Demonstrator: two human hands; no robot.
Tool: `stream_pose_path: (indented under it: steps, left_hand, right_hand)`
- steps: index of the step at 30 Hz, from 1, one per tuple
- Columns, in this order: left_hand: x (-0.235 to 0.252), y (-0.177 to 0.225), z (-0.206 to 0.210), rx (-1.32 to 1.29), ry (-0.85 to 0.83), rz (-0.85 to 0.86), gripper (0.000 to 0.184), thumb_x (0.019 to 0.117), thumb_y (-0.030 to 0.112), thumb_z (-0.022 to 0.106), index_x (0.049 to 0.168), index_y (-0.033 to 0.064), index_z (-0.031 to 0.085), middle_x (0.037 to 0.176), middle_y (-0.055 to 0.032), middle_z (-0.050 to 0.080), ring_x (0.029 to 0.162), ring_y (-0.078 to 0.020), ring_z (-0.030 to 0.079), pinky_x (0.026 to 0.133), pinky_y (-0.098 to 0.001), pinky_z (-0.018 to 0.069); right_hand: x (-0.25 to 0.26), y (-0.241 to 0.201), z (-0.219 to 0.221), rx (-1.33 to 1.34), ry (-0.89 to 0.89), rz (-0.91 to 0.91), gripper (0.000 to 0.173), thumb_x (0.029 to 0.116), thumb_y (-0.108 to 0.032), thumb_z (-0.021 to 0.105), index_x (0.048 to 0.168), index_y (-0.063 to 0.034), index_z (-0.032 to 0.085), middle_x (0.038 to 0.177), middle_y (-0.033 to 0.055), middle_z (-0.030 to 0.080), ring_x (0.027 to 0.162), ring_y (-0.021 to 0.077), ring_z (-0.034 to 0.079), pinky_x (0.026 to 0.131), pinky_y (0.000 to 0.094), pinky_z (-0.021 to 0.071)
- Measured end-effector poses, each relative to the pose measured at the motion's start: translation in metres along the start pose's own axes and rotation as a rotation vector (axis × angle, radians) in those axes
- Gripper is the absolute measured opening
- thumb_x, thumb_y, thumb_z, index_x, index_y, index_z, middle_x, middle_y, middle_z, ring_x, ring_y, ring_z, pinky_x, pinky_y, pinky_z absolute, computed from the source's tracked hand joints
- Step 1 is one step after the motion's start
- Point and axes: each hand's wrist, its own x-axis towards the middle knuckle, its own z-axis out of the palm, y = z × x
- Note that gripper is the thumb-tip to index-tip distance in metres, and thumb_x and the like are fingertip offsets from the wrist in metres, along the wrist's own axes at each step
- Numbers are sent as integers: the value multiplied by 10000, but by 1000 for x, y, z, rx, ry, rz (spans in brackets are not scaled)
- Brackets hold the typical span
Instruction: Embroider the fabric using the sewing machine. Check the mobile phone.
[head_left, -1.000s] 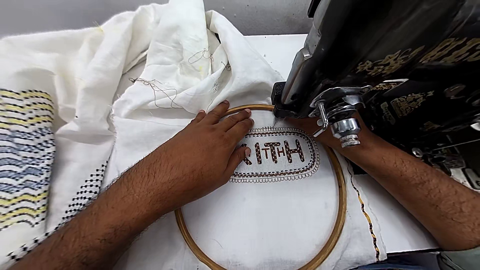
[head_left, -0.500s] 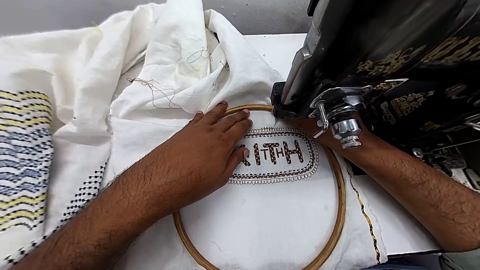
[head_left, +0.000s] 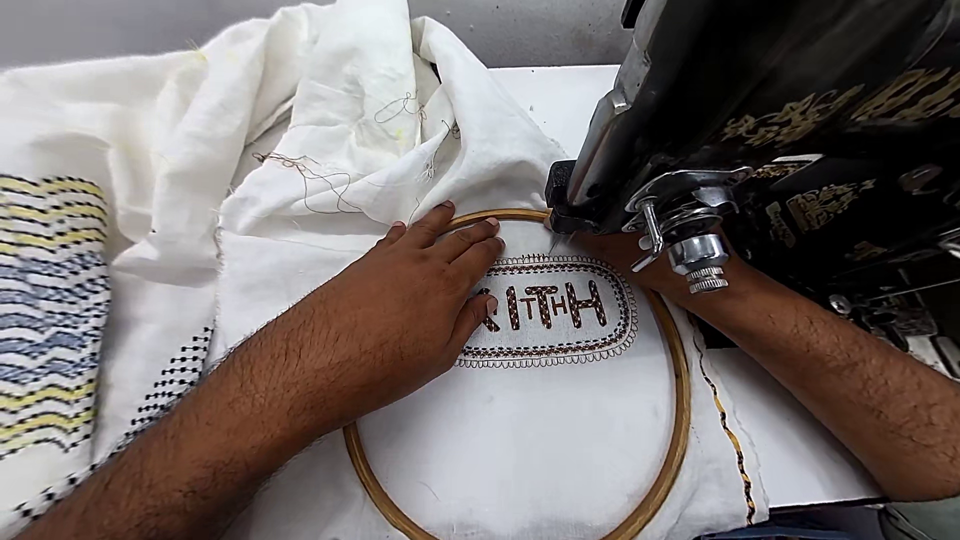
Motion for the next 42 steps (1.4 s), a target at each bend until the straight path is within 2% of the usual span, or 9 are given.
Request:
stream_pose_path:
  steps: [7, 22, 27, 29, 31, 34, 37, 40, 42]
  left_hand:
    - [1, 0, 0, 5, -9, -5, 593, 1065, 481, 303, 1519, 158, 509, 1615, -26, 433, 1523, -342, 332, 1171, -638, 332]
    - [2, -2, 1, -11, 9, -7, 584, 1066, 476, 307, 1515, 161, 509, 1609, -31, 439, 1520, -342, 337, 1166, -644, 332]
    - [12, -1, 1, -26, 170, 31, 450, 1053, 385, 416, 1296, 129, 695, 1437, -50, 620, 1448, -361, 445, 1147, -680, 309]
    - [13, 0, 4, -16, 154, 44, 510, 1072, 446, 374, 1402, 156, 631, 1511, -27, 560, 1480, -350, 404, 1157, -691, 290]
    - [12, 2, 8, -14, 91, 27, 571, 1079, 487, 313, 1503, 182, 543, 1584, -14, 482, 1513, -352, 353, 1142, -718, 287]
    - [10, 3, 7, -28, 54, 11, 589, 1079, 490, 288, 1534, 185, 506, 1611, -15, 444, 1528, -354, 324, 1142, -721, 281]
    - [9, 4, 6, -33, 38, 3, 593, 1077, 491, 284, 1545, 191, 491, 1624, -5, 425, 1537, -343, 308, 1155, -720, 264]
    - [10, 4, 6, -35, 38, 10, 594, 1076, 483, 284, 1542, 180, 494, 1624, -7, 425, 1533, -349, 314, 1143, -721, 280]
    - [8, 4, 5, -39, 32, 4, 590, 1076, 484, 289, 1544, 187, 492, 1625, -4, 424, 1535, -348, 311, 1146, -721, 274]
  right_hand:
    - [0, 1, 1, 44, 3, 55, 348, 904, -391, 699, 1083, -93, 714, 1024, 79, 705, 1018, 166, 653, 902, 397, 501]
    - [1, 6, 7, 16, 4, 66, 379, 910, -382, 704, 1107, -59, 715, 1070, 133, 707, 1071, 243, 647, 936, 456, 482]
    - [0, 5, 5, -24, 14, 4, 356, 922, -358, 691, 1111, -58, 720, 1087, 143, 709, 1094, 270, 641, 955, 476, 471]
    - [0, -5, -3, 13, 28, 30, 319, 909, -331, 712, 1078, -60, 716, 1024, 110, 710, 1022, 201, 657, 908, 408, 498]
    - [-3, -32, -32, 39, 17, 62, 199, 895, -214, 705, 981, -35, 693, 883, 81, 676, 853, 110, 641, 772, 288, 505]
    - [-1, -65, -77, -37, -192, 192, 169, 895, -46, 642, 898, 122, 630, 857, 245, 631, 802, 268, 600, 733, 431, 447]
    - [6, -64, -85, -77, -330, 299, 200, 930, -109, 685, 796, 27, 625, 751, 119, 598, 716, 170, 569, 651, 380, 433]
    - [0, -67, -82, 1, -234, 273, 129, 898, -73, 671, 850, 40, 632, 764, 93, 587, 713, 97, 536, 653, 301, 412]
    - [1, -70, -81, 3, -225, 289, 125, 903, -61, 660, 876, 59, 637, 792, 116, 594, 733, 114, 538, 675, 313, 413]
